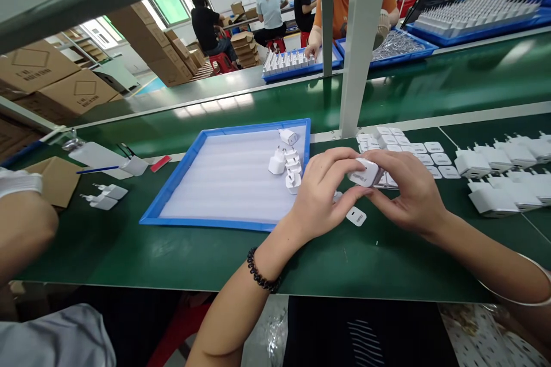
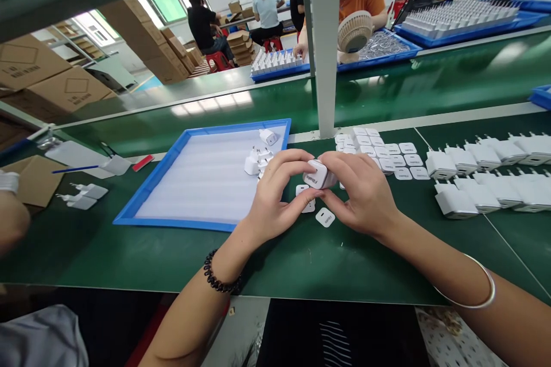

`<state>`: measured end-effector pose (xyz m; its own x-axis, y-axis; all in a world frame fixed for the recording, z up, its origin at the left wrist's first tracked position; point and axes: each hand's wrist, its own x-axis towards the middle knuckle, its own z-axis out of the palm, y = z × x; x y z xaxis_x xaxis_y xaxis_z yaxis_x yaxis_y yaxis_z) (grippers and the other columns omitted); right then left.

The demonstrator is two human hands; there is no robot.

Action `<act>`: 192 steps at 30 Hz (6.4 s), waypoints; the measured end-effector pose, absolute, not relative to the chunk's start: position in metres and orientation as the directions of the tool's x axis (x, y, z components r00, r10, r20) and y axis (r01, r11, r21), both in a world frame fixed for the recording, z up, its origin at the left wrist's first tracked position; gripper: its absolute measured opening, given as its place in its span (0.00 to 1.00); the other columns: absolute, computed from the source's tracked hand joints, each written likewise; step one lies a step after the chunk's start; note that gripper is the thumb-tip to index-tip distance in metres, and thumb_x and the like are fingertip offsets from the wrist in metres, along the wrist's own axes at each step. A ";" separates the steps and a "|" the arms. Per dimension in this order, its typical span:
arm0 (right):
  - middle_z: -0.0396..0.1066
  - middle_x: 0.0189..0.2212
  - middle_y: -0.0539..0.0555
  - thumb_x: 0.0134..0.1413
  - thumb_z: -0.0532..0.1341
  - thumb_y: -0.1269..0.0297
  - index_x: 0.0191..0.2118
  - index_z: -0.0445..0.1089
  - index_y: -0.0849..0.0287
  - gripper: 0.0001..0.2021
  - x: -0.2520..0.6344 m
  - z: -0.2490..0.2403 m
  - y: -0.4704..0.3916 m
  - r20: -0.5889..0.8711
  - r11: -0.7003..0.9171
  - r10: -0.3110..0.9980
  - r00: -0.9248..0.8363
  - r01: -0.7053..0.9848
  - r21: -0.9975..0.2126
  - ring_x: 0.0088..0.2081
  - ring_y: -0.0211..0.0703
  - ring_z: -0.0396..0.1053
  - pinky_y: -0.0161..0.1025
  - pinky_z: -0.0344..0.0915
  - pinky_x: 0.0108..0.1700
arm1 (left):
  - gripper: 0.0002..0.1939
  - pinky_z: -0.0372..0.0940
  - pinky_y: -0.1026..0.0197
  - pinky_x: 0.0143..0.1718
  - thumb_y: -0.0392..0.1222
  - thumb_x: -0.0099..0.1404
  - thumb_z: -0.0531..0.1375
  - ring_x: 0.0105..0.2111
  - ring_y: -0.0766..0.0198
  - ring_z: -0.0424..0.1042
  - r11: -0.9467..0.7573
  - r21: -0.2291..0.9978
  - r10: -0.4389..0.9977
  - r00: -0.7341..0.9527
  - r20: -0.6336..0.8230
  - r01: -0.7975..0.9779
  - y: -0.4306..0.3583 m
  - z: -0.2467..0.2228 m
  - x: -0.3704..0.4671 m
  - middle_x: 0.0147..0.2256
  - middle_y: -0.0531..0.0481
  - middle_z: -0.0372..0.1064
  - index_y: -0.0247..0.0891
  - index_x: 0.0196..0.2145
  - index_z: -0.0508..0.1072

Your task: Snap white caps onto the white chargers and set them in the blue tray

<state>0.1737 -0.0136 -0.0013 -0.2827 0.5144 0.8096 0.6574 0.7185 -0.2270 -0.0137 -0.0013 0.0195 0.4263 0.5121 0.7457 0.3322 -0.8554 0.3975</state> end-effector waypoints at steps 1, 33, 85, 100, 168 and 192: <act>0.77 0.41 0.58 0.60 0.60 0.65 0.53 0.65 0.54 0.15 0.174 -0.001 -0.014 0.806 0.711 0.519 -0.286 0.667 -0.221 0.39 0.53 0.76 0.46 0.67 0.38 | 0.11 0.68 0.52 0.52 0.43 0.68 0.62 0.51 0.57 0.72 -0.853 0.401 0.517 0.439 0.735 0.333 -0.001 0.020 -0.014 0.49 0.42 0.71 0.39 0.46 0.68; 0.75 0.36 0.59 0.59 0.61 0.66 0.57 0.61 0.51 0.20 0.176 0.012 -0.023 0.819 0.750 0.468 -0.333 0.639 -0.168 0.36 0.59 0.74 0.52 0.68 0.35 | 0.12 0.71 0.54 0.46 0.43 0.67 0.64 0.45 0.59 0.74 -0.877 0.426 0.479 0.357 0.802 0.221 -0.007 0.022 -0.011 0.45 0.44 0.74 0.38 0.46 0.71; 0.75 0.46 0.61 0.61 0.59 0.72 0.60 0.64 0.55 0.22 0.174 -0.006 -0.013 0.779 0.799 0.541 -0.316 0.481 -0.360 0.47 0.54 0.75 0.48 0.73 0.45 | 0.19 0.71 0.60 0.45 0.37 0.65 0.65 0.47 0.62 0.70 -0.920 0.262 0.356 0.343 0.869 0.292 0.002 0.003 -0.009 0.44 0.46 0.66 0.37 0.54 0.71; 0.74 0.51 0.55 0.59 0.64 0.72 0.59 0.68 0.49 0.23 0.173 -0.005 -0.010 0.733 0.788 0.607 -0.306 0.115 -0.605 0.54 0.51 0.72 0.48 0.72 0.55 | 0.19 0.68 0.60 0.43 0.52 0.63 0.64 0.40 0.65 0.69 -0.223 0.914 0.886 0.321 0.335 -0.340 0.005 0.011 -0.010 0.42 0.48 0.67 0.39 0.45 0.67; 0.75 0.55 0.57 0.59 0.64 0.73 0.62 0.67 0.47 0.27 0.175 0.006 -0.017 0.829 0.868 0.479 -0.289 0.015 -0.497 0.56 0.57 0.74 0.59 0.76 0.53 | 0.24 0.67 0.60 0.44 0.48 0.52 0.74 0.38 0.65 0.72 -0.173 0.938 0.840 0.453 0.300 -0.300 -0.010 0.032 -0.009 0.38 0.49 0.74 0.38 0.41 0.69; 0.77 0.50 0.56 0.59 0.63 0.69 0.62 0.64 0.39 0.28 0.172 0.002 -0.017 0.810 0.857 0.514 -0.283 0.127 -0.500 0.52 0.61 0.75 0.64 0.75 0.49 | 0.24 0.64 0.63 0.40 0.40 0.52 0.74 0.39 0.65 0.68 -0.233 0.942 0.847 0.427 0.318 -0.240 -0.015 0.033 -0.009 0.38 0.51 0.69 0.38 0.44 0.70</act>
<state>0.1717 -0.0174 0.0021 -0.2833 0.5141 0.8096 0.1270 0.8568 -0.4997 -0.0087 -0.0151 0.0327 0.4267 0.8466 0.3180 -0.2399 -0.2331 0.9424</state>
